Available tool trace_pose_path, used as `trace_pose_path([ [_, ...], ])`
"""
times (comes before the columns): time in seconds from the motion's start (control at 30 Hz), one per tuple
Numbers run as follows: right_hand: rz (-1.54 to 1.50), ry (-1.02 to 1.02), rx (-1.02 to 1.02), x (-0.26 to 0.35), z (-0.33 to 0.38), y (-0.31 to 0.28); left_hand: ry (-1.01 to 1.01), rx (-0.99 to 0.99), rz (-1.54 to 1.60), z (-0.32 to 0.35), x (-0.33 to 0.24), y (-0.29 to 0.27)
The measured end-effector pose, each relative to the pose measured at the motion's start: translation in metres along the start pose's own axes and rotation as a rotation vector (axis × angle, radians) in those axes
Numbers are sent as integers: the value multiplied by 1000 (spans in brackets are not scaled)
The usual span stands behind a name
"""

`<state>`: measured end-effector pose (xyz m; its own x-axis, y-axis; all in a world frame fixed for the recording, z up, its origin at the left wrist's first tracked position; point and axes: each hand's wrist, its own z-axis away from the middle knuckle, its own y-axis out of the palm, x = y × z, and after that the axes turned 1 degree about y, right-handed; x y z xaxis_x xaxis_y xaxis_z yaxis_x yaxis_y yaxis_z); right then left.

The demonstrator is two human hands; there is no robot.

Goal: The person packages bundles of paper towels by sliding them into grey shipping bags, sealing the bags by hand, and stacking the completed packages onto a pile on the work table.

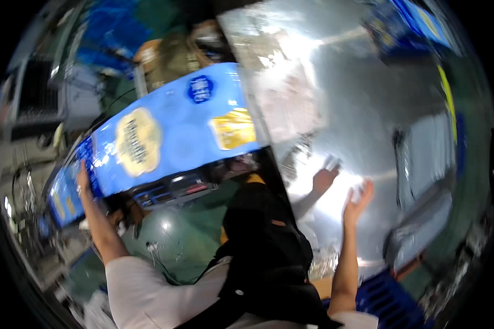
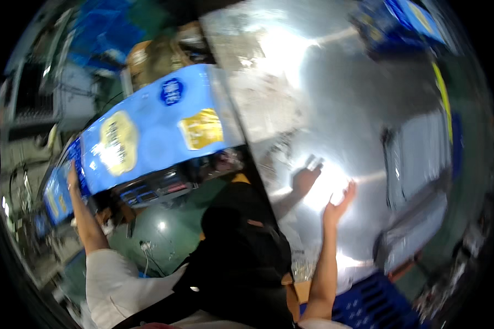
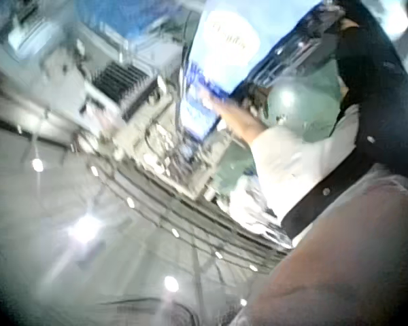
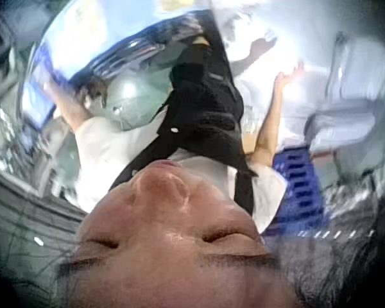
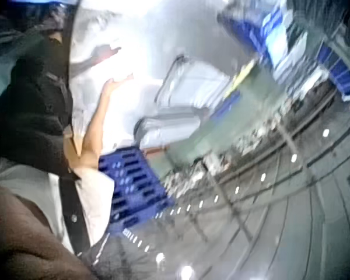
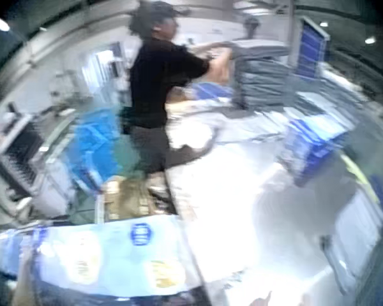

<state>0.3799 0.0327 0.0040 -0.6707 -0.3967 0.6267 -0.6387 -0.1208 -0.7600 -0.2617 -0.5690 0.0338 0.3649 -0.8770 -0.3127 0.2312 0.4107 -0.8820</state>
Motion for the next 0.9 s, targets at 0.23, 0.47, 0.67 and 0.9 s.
trace_pose_path([
  [0.23, -39, 15, 301, 97, 74, 91, 556, -142, -56, 137, -130, 50],
  [0.47, -48, 114, 15, 77, 42, 53, 966, 264, -109, 349, -275, 196],
  [0.67, -29, 349, -320, 31, 77, 15, 939, 863, 285, 390, -316, 262],
  [0.9, -428, 656, -302, 32, 114, 40, 1530, 635, 53, 401, -382, 363],
])
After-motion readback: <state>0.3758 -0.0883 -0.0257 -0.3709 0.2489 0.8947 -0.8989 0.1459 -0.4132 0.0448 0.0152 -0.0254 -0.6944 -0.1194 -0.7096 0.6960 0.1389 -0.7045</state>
